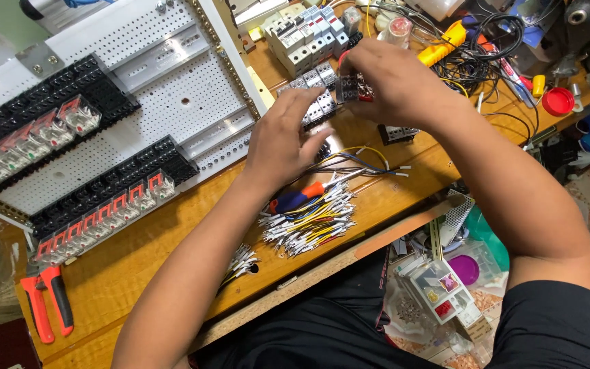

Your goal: Assembling an electrical relay board by mounting sockets onto a DIN rail and inserting relays into them.

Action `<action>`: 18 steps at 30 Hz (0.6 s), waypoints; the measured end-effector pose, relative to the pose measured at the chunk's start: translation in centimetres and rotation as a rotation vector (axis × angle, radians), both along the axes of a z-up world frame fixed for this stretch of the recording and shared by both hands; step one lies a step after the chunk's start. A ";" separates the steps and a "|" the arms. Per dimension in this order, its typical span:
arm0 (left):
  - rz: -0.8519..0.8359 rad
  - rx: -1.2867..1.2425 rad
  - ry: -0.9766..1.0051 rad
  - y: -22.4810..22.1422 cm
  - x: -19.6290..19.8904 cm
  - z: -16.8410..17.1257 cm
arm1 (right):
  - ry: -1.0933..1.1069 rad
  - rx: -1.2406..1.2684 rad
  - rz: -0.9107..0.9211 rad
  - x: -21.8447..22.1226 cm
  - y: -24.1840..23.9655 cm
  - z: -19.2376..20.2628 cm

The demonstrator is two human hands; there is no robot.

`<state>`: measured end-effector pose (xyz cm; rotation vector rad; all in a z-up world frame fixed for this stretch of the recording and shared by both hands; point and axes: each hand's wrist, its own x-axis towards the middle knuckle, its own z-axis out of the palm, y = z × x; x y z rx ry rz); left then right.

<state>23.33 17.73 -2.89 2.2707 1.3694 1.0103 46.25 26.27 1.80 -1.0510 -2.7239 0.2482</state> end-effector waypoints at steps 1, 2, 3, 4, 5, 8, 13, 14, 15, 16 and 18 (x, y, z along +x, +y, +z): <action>0.002 -0.002 -0.002 0.1 0.3 0.0 | -0.002 -0.002 0.002 0.0 -0.7 0.7; -0.018 -0.003 -0.006 0.2 0.6 0.0 | 0.147 0.013 0.139 0.0 -1.3 1.4; -0.038 -0.004 -0.009 0.4 0.8 0.1 | 0.297 0.029 0.275 0.1 -1.9 2.2; -0.037 -0.003 -0.009 0.3 0.9 0.1 | 0.297 0.030 0.276 -0.1 -2.5 2.6; -0.067 -0.007 -0.064 0.2 1.0 0.1 | 0.317 0.027 0.300 -0.2 -3.2 3.0; -0.139 0.016 -0.137 0.2 1.1 0.0 | 0.326 0.010 0.289 0.4 -4.2 3.0; -0.264 -0.026 -0.261 -0.8 1.0 2.1 | 0.306 -0.002 0.268 1.1 -5.2 3.5; -0.299 -0.035 -0.343 -1.0 1.1 2.4 | 0.335 0.009 0.292 1.2 -5.4 3.8; -0.334 -0.045 -0.424 -1.2 1.1 2.7 | 0.363 0.019 0.315 1.3 -5.7 4.0; -0.338 -0.047 -0.426 -1.5 1.1 3.0 | 0.362 0.018 0.311 1.3 -5.9 4.2; -0.412 -0.043 -0.468 -2.0 1.3 3.7 | 0.439 -0.036 0.311 1.4 -6.2 4.4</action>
